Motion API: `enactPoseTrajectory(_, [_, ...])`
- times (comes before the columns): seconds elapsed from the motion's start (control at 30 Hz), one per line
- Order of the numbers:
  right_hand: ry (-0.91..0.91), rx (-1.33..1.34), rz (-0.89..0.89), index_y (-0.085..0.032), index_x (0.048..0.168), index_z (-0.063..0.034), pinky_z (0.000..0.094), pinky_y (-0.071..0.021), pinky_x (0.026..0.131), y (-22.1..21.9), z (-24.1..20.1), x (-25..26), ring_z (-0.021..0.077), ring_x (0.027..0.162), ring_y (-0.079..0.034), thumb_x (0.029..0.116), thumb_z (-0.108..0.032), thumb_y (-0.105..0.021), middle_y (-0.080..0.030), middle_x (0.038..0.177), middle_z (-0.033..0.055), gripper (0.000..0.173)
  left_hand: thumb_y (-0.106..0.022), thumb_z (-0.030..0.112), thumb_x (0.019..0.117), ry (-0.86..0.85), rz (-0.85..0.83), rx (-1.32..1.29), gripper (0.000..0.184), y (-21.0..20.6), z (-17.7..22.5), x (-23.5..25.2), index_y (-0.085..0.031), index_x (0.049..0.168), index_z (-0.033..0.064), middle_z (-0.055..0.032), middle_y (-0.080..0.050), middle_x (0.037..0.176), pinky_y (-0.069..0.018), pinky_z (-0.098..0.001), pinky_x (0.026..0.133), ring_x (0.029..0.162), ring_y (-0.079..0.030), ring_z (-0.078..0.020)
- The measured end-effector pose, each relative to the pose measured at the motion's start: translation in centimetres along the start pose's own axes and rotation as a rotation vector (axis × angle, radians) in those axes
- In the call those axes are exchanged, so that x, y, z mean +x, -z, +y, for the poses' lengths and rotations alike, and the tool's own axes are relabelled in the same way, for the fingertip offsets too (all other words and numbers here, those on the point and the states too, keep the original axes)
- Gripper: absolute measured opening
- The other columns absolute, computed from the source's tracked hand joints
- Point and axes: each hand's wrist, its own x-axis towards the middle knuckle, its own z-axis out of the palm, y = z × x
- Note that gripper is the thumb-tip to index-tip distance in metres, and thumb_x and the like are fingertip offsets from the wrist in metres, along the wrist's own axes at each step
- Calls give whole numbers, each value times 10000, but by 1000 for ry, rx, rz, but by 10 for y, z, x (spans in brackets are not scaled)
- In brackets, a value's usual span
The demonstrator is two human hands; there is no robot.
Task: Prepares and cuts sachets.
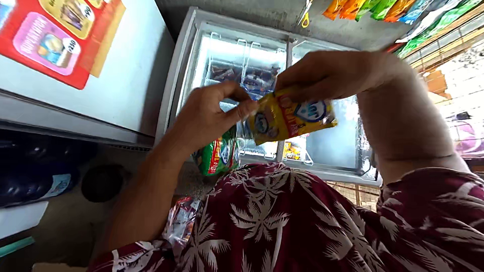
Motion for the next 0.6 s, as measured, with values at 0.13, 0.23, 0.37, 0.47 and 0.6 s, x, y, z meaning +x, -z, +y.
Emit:
enactPoseTrajectory(0.13, [12,38,202,-661,1006,-124,156,-567,588,8,1,-31,-33,675,-635,1055,-238,-547,-663,794,-111,168,-581,251,1035,-99,136,-27,208,25,7,-11,-664,1092,69,52,-706,1020,-591,-201,755,917,-683,-6])
enactPoseTrajectory(0.23, [81,93,359,-661,1064,-207,135,-573,702,7,11,-49,-73,789,-643,1054,-265,-567,-669,892,-188,110,-564,212,1041,-154,224,-48,180,40,9,-18,-635,1117,65,98,-689,989,-594,-200,739,853,-673,11])
enactPoseTrajectory(0.37, [108,169,463,-671,1091,-211,170,-597,770,4,19,-51,-47,858,-676,1054,-237,-573,-703,952,-178,107,-567,187,1033,-173,215,-78,102,38,12,-11,-631,1071,116,141,-696,946,-587,-182,741,838,-674,24])
enactPoseTrajectory(0.47, [58,228,538,-669,1072,-178,203,-614,758,0,19,-39,-17,835,-692,1053,-187,-555,-711,920,-147,116,-583,173,1021,-160,129,-95,121,22,15,-2,-657,1038,78,96,-701,911,-584,-164,687,804,-675,22])
enactPoseTrajectory(0.6, [1,379,741,-637,1047,-144,240,-614,800,-7,14,-20,16,832,-692,1079,-134,-473,-698,900,-107,168,-616,262,1018,-84,23,-139,202,3,13,0,-731,1033,96,68,-753,960,-611,-181,710,846,-712,6])
